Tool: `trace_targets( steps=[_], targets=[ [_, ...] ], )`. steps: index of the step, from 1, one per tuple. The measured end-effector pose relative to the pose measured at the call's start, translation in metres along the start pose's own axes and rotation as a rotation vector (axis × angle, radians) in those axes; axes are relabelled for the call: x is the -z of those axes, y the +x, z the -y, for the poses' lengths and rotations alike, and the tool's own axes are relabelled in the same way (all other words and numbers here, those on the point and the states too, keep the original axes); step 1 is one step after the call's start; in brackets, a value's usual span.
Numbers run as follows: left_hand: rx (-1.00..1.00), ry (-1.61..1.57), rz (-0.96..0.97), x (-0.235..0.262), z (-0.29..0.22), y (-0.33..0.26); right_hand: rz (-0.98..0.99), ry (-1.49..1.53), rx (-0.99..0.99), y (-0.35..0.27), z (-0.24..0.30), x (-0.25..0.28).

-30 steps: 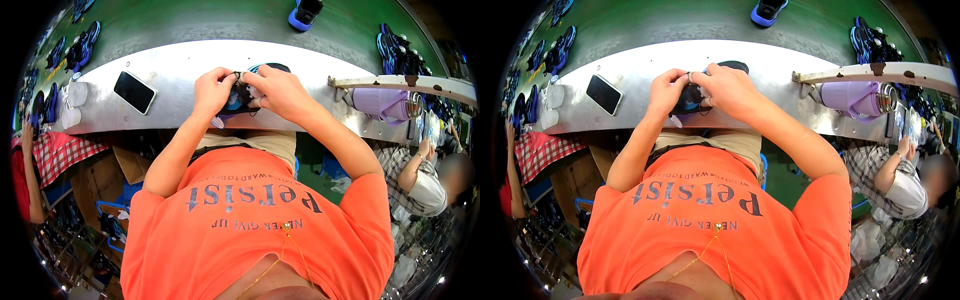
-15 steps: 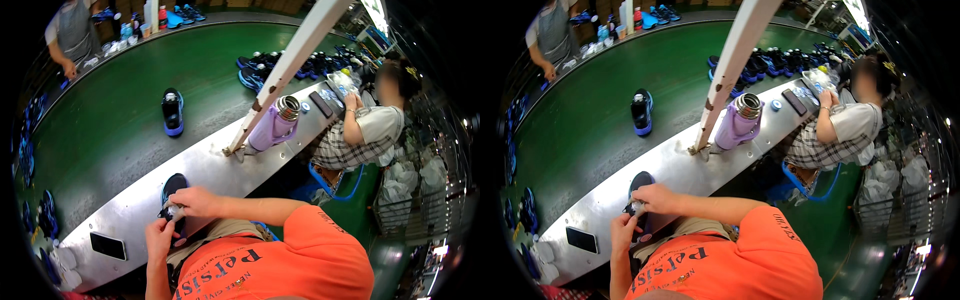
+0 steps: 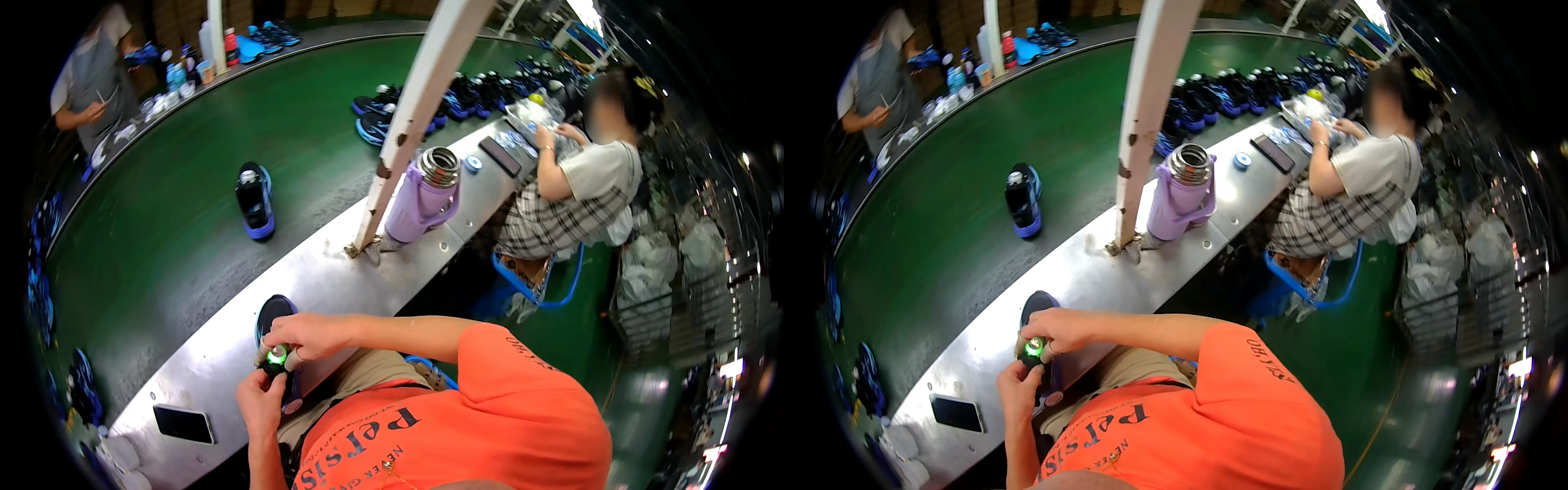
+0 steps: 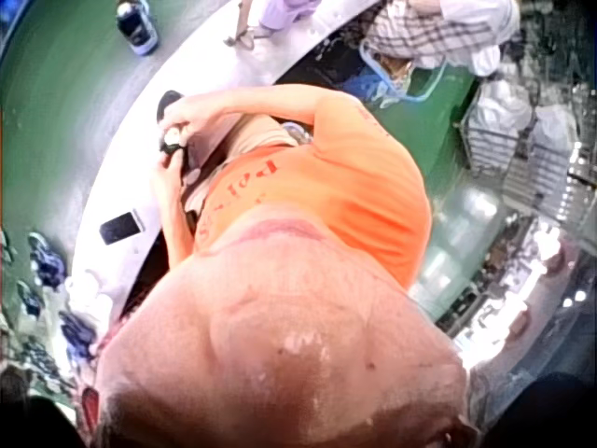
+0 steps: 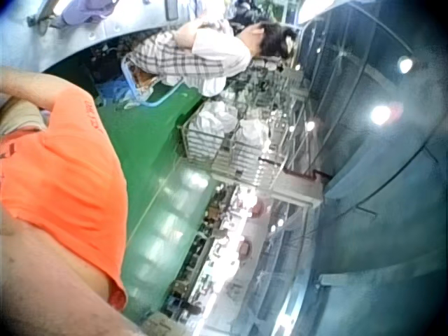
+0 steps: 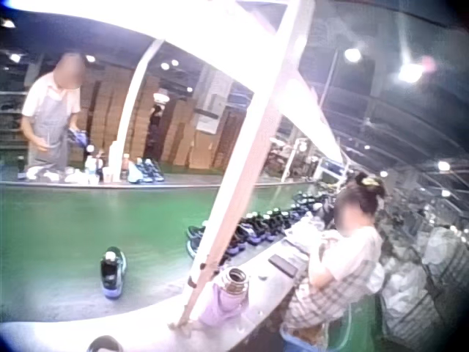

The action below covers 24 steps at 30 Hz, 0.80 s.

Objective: The person applies adhesive labels to the tongue area of several shoes by hand, picking up one label at a time from the table and pressing it onto the shoe.

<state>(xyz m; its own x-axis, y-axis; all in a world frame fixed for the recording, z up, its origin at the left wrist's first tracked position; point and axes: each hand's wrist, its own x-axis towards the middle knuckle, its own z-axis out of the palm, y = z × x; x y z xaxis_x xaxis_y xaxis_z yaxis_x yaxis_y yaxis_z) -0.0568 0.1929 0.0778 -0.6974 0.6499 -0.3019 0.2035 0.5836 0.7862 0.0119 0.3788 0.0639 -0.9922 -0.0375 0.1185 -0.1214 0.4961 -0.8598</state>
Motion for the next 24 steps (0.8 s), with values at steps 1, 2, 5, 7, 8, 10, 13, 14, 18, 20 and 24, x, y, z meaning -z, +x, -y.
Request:
trace_targets(
  steps=[1,2,5,7,8,10,13,14,18,20,24],
  targets=[
    [-0.023,0.058,0.002,0.0,-0.002,0.001,0.007,0.034,-0.009,0.001,0.0,0.001],
    [0.0,-0.008,0.002,0.0,0.0,0.004,0.013,0.068,-0.018,0.001,0.0,0.002],
    [0.057,-0.213,0.014,-0.002,0.02,0.013,-0.046,-0.027,-0.034,0.002,0.006,0.001],
    [0.202,-0.28,0.135,0.003,-0.001,0.005,-0.056,-0.008,0.009,0.0,0.002,0.0],
    [0.279,-0.31,0.192,0.006,-0.007,0.003,-0.061,-0.006,0.012,0.0,0.0,-0.002],
    [0.282,-0.533,0.23,0.005,0.003,0.002,-0.054,-0.012,0.026,0.001,0.001,-0.002],
    [0.315,-0.744,0.257,0.001,0.013,0.003,-0.041,-0.066,-0.072,0.002,0.004,-0.002],
    [0.307,-0.747,0.258,-0.001,0.015,0.003,-0.029,-0.046,-0.032,0.002,0.002,0.0],
    [0.304,-0.73,0.232,-0.002,0.015,0.002,-0.026,0.021,-0.006,0.005,0.001,-0.002],
    [0.301,-0.733,0.187,-0.003,0.008,0.0,-0.049,-0.135,-0.127,0.005,0.015,0.001],
    [0.306,-0.747,0.207,-0.006,0.018,0.0,0.004,-0.004,0.068,0.008,-0.004,0.002]
  ],
)
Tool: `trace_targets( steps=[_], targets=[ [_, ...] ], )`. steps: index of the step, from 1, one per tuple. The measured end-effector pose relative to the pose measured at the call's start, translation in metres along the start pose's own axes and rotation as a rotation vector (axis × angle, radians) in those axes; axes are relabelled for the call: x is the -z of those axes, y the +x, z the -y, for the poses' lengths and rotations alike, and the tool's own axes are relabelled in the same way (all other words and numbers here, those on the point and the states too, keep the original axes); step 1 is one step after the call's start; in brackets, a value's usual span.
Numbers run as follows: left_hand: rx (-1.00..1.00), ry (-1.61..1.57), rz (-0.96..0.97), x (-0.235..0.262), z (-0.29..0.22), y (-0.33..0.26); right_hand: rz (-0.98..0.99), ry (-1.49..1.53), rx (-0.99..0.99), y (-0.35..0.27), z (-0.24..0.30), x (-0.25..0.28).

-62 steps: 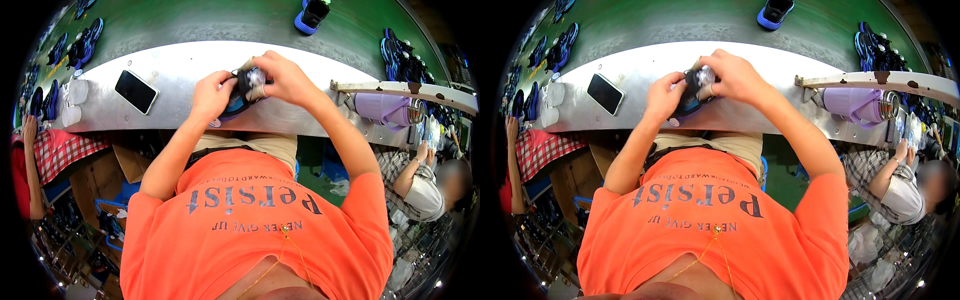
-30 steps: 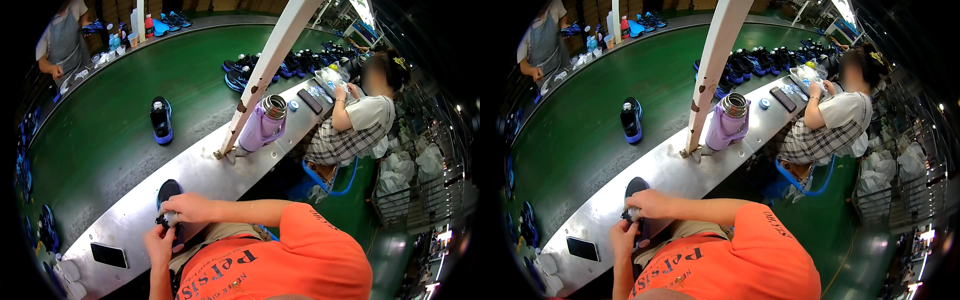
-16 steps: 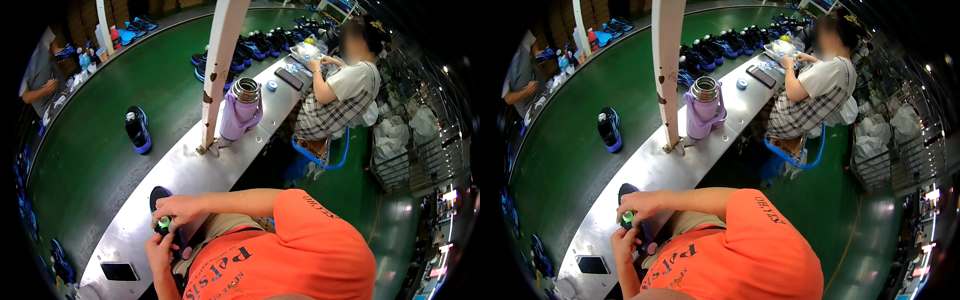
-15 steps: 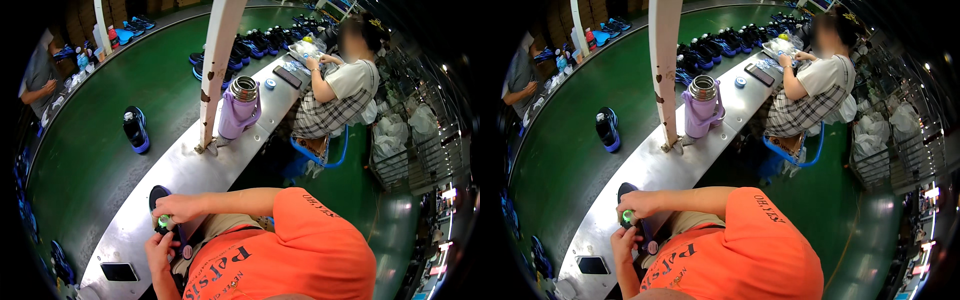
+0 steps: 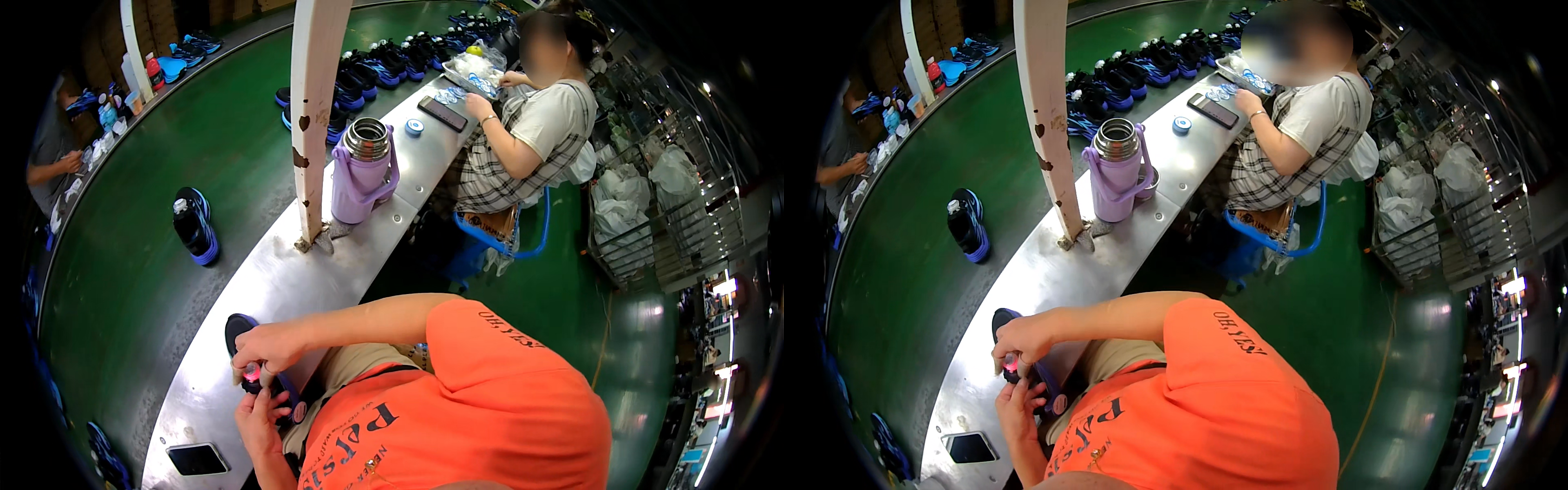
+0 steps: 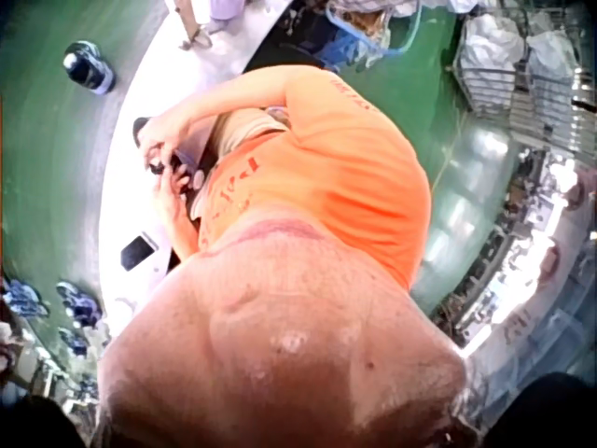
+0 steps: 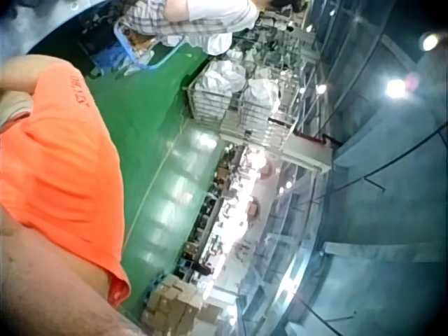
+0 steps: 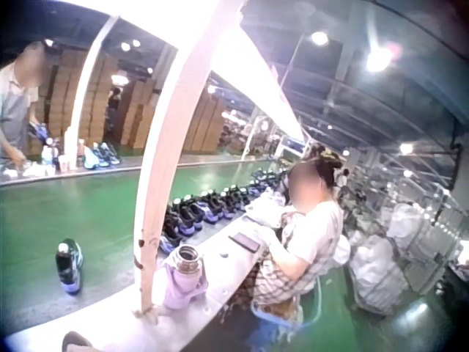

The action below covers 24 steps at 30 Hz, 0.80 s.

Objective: The person applies adhesive labels to the tongue area of several shoes by hand, picking up one label at a time from the table and pressing it onto the shoe.

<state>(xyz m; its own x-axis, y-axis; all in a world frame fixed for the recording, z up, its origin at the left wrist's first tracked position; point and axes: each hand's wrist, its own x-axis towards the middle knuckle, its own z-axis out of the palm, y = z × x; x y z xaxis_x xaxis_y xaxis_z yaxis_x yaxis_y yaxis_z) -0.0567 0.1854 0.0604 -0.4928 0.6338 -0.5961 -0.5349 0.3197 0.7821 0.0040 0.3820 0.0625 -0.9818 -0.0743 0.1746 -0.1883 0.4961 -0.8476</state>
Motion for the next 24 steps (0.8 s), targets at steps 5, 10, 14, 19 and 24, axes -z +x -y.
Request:
trace_targets(
  steps=[5,10,14,19,24],
  targets=[
    [-0.002,-0.053,-0.049,-0.012,-0.003,-0.006,0.016,-0.264,-0.225,0.005,0.008,-0.008],
    [-0.015,-0.048,-0.029,-0.006,0.003,-0.002,0.085,-0.065,-0.034,0.007,0.001,-0.002],
    [-0.025,-0.052,-0.02,-0.006,-0.001,-0.007,0.083,-0.168,-0.074,0.01,0.008,-0.003],
    [-0.005,-0.014,-0.033,-0.005,0.003,-0.005,0.015,-0.087,-0.019,0.004,0.007,-0.005],
    [-0.006,-0.076,-0.001,-0.016,0.003,-0.009,0.065,0.019,-0.003,-0.003,0.001,0.003]
  ],
)
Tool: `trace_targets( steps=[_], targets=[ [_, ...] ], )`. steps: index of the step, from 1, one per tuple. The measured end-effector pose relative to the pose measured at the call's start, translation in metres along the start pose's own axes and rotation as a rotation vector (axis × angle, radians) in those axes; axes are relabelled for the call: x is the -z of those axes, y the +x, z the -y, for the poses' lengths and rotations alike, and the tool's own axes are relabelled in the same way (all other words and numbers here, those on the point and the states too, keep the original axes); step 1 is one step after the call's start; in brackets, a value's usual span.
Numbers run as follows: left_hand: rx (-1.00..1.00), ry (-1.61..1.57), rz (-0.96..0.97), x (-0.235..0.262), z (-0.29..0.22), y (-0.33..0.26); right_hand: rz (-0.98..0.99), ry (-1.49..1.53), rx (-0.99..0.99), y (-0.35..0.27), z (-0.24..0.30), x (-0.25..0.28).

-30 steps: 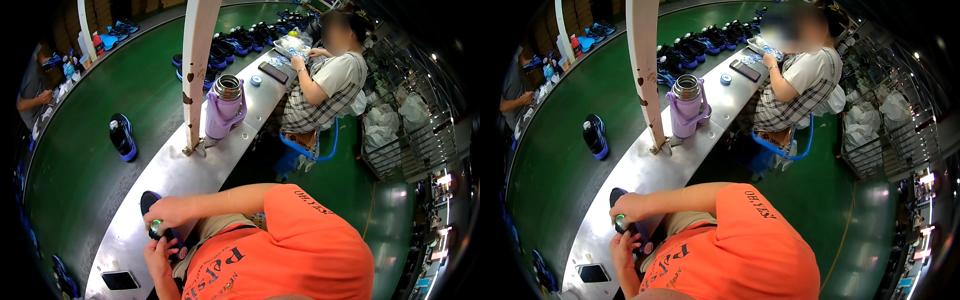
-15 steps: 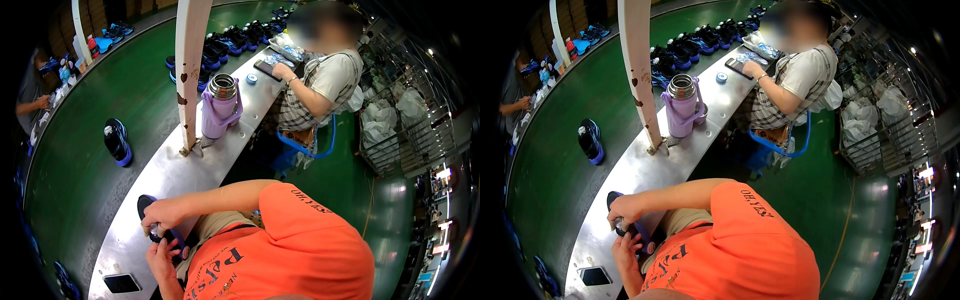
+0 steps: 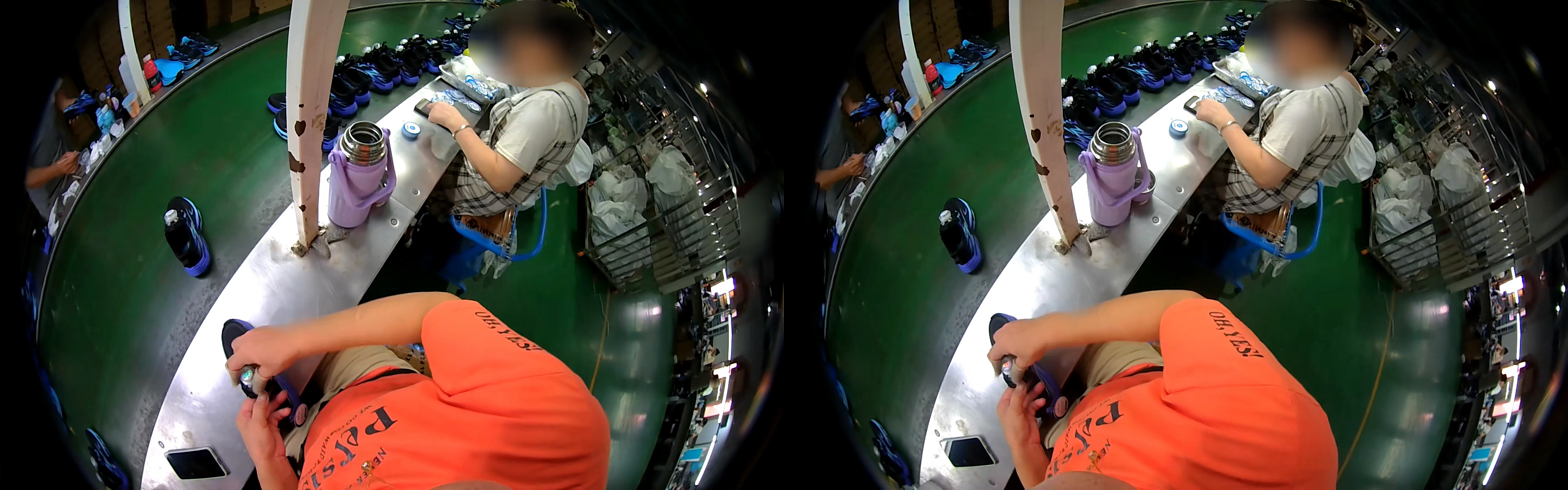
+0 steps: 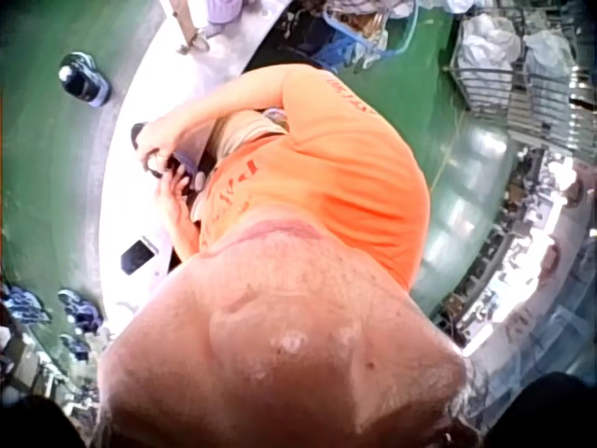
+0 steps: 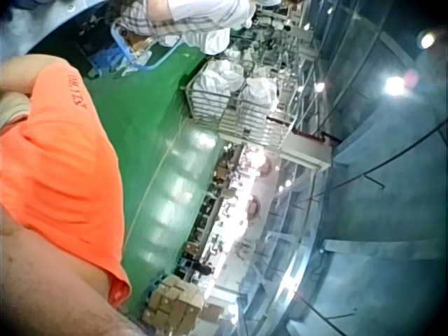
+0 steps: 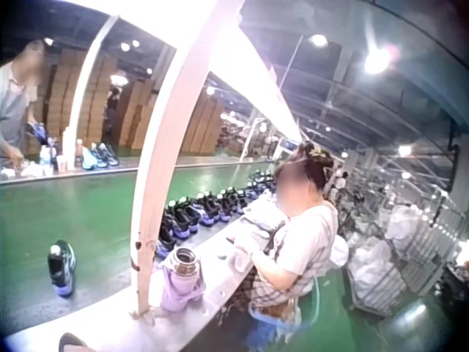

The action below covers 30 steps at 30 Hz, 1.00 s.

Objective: The person applies adhesive labels to the tongue area of several shoes by hand, picking up one label at a time from the table and pressing it onto the shoe.

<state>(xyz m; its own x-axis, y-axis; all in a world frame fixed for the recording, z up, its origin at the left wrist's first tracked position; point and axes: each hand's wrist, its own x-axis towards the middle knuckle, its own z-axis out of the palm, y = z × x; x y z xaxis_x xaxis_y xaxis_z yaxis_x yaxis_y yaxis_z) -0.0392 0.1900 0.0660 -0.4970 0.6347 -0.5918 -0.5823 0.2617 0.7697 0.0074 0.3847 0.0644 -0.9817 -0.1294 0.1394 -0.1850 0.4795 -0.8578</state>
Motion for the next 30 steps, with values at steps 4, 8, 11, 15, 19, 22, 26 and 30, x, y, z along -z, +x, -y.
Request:
trace_targets(
  steps=[4,8,11,15,19,22,26,30],
  targets=[
    [-0.059,0.017,-0.017,0.018,0.007,-0.012,0.013,-0.122,-0.064,0.014,0.004,-0.028],
    [0.036,-0.016,0.035,0.001,-0.019,-0.042,-0.175,-0.004,-0.168,-0.005,0.025,-0.028],
    [0.082,0.167,0.097,-0.005,-0.036,-0.056,-0.451,0.233,-0.274,-0.014,-0.007,-0.015],
    [-0.25,0.505,-0.18,-0.011,-0.033,-0.047,-0.452,-0.106,-0.355,-0.008,-0.03,0.008],
    [-0.553,0.799,-0.321,-0.039,-0.041,-0.039,-0.434,-0.099,-0.333,0.009,-0.038,-0.014],
    [-0.544,0.88,-0.271,-0.04,-0.036,-0.025,-0.432,-0.035,-0.322,0.017,-0.035,-0.023],
    [-0.654,0.919,-0.239,-0.039,-0.034,-0.016,-0.407,0.016,-0.382,0.018,-0.032,-0.02],
    [-0.699,0.905,0.037,-0.022,-0.047,-0.006,-0.355,0.003,-0.386,0.021,-0.032,-0.02]
  ],
)
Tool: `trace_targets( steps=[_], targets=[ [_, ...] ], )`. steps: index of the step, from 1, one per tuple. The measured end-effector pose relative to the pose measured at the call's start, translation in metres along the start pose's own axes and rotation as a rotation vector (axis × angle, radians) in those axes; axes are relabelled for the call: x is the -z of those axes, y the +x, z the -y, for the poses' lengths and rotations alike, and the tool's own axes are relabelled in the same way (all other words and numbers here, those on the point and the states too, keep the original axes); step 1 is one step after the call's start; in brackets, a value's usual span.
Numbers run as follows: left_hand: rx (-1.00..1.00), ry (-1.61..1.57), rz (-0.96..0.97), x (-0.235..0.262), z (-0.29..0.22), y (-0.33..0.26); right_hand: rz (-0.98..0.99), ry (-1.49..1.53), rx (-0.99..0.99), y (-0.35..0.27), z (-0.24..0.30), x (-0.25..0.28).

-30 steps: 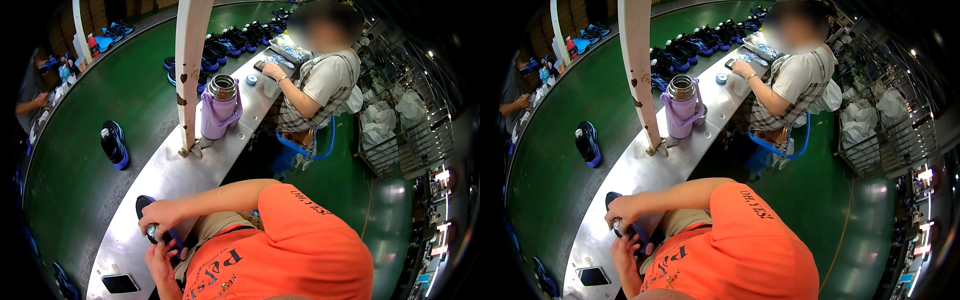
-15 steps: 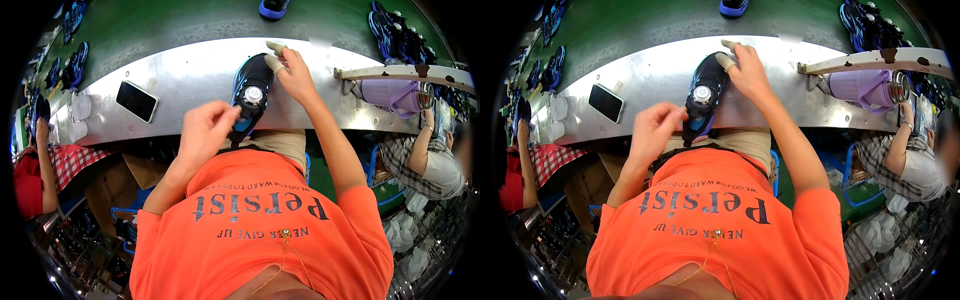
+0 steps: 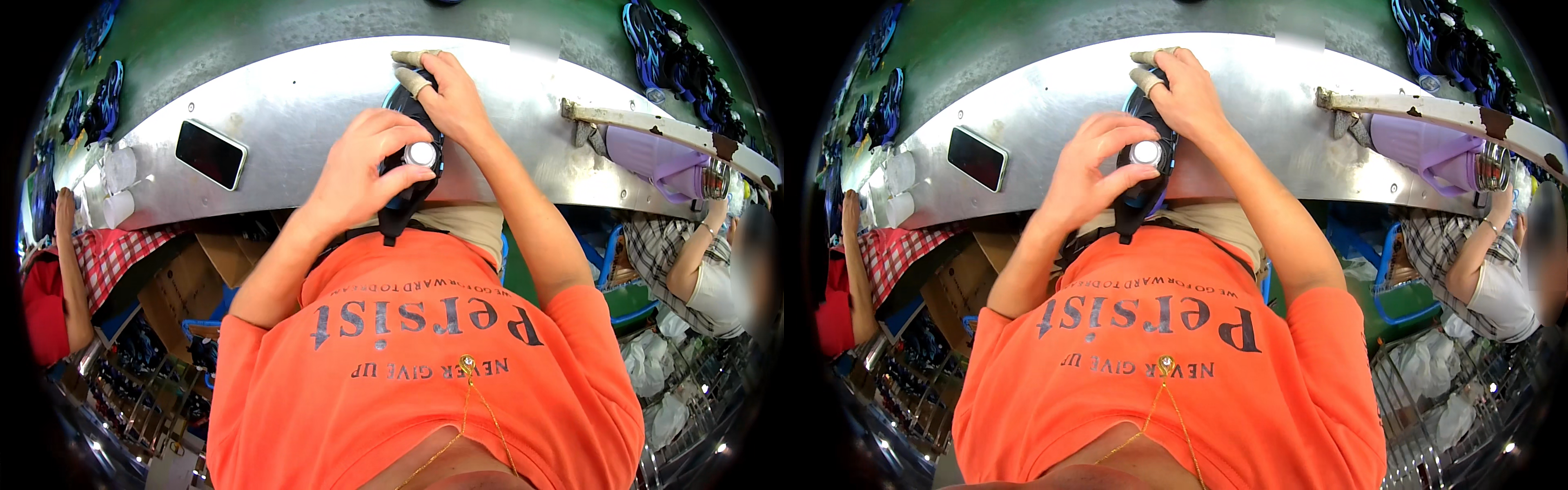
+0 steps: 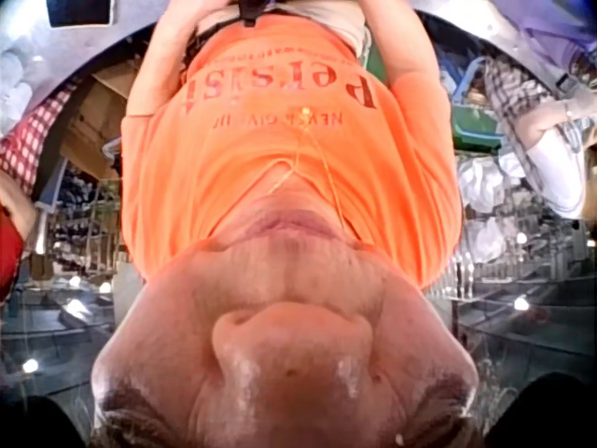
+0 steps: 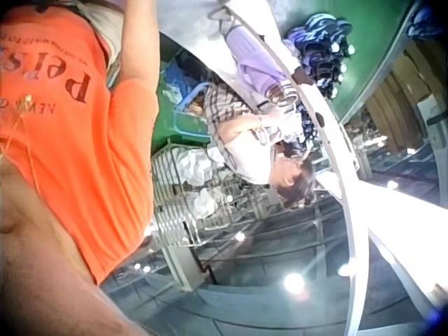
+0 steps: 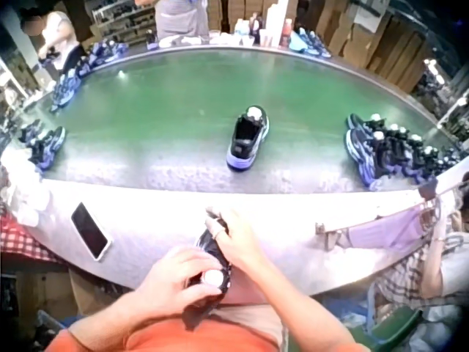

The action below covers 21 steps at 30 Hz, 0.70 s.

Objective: The person applies adhesive labels to the tongue area of several shoes by hand, picking up one label at a time from the table and pressing it onto the shoe.

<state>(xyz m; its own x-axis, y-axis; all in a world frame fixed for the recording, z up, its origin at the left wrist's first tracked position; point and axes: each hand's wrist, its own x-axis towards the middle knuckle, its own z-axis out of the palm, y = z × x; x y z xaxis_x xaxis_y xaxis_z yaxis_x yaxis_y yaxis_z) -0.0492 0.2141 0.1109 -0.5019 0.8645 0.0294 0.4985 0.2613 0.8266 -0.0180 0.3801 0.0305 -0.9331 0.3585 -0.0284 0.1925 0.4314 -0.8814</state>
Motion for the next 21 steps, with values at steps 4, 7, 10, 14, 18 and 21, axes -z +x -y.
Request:
trace_targets(
  steps=[4,7,10,14,18,21],
  targets=[
    [-0.024,-0.128,0.145,0.011,0.01,0.009,0.008,0.003,0.002,0.003,0.0,-0.003],
    [0.092,-0.039,-0.162,0.007,-0.019,-0.015,-0.086,0.059,0.022,0.004,-0.011,0.0],
    [-0.017,-0.001,-0.01,0.008,-0.016,-0.06,-0.127,0.156,-0.07,0.002,-0.015,0.006],
    [0.129,0.047,0.133,-0.017,-0.013,-0.056,-0.149,0.109,0.05,0.012,-0.046,0.006],
    [-0.01,0.1,-0.125,0.005,-0.007,-0.011,-0.185,0.14,-0.075,-0.006,-0.053,0.029],
    [-0.009,0.334,-0.179,0.035,0.022,0.045,-0.179,0.244,-0.16,-0.02,-0.052,0.044]
  ],
)
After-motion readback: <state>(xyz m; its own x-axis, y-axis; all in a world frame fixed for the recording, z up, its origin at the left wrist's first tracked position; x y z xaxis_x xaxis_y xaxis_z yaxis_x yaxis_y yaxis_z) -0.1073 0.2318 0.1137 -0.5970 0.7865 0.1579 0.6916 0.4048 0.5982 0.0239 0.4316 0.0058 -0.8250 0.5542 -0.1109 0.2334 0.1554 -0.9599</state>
